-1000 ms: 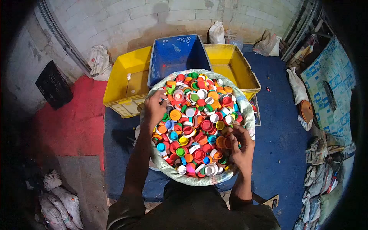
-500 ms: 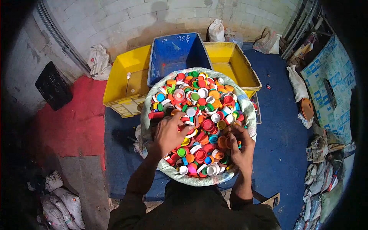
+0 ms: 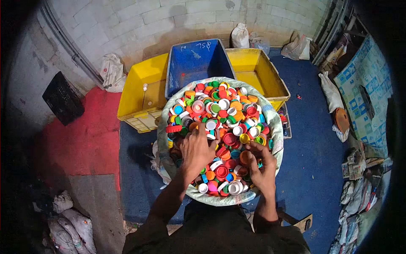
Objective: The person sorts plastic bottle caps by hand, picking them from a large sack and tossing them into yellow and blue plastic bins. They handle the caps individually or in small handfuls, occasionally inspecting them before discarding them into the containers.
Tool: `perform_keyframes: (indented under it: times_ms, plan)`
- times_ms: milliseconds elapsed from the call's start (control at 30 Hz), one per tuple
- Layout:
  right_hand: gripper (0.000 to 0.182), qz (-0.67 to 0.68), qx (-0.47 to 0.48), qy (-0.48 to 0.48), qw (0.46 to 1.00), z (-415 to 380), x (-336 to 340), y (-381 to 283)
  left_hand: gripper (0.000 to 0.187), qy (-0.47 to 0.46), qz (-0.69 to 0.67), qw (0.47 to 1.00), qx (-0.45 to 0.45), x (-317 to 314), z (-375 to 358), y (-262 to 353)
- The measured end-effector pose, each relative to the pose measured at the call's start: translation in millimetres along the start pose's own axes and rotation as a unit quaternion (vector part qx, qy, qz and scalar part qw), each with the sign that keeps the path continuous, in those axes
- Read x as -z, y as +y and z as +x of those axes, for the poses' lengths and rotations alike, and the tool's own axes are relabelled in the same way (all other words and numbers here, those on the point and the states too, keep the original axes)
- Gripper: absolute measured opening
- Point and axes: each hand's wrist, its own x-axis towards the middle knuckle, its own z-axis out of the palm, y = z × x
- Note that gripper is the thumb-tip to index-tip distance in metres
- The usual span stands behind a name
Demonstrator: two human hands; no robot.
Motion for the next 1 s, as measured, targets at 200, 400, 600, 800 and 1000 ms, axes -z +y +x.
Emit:
perform_keyframes:
  times_ms: [200, 400, 600, 800, 1000]
  plan:
    - [0.026, -0.002, 0.016, 0.002, 1.0, -5.3, 2.4, 1.5, 0.059, 0.041, 0.002, 0.999, -0.019, -9.7, -4.1, -3.1]
    - [0.028, -0.046, -0.017, -0.003, 0.999, 6.6, 15.5, -1.9, 0.059, 0.074, -0.032, 0.996, -0.049, -3.8, -1.3, 2.6]
    - [0.045, -0.151, 0.076, -0.093, 0.981, 60.2, 27.6, 0.8, 0.065, 0.04, -0.107, 0.993, -0.033, 4.5, 0.4, 5.2]
    - [0.052, -0.213, 0.132, -0.222, 0.942, 98.5, 29.0, 17.7, 0.061, 0.065, -0.134, 0.989, -0.016, 1.8, 4.1, -20.0]
    - [0.048, -0.215, 0.169, -0.27, 0.923, 110.9, 24.0, 20.2, 0.056, 0.094, -0.163, 0.982, -0.01, -4.2, 5.5, -35.8]
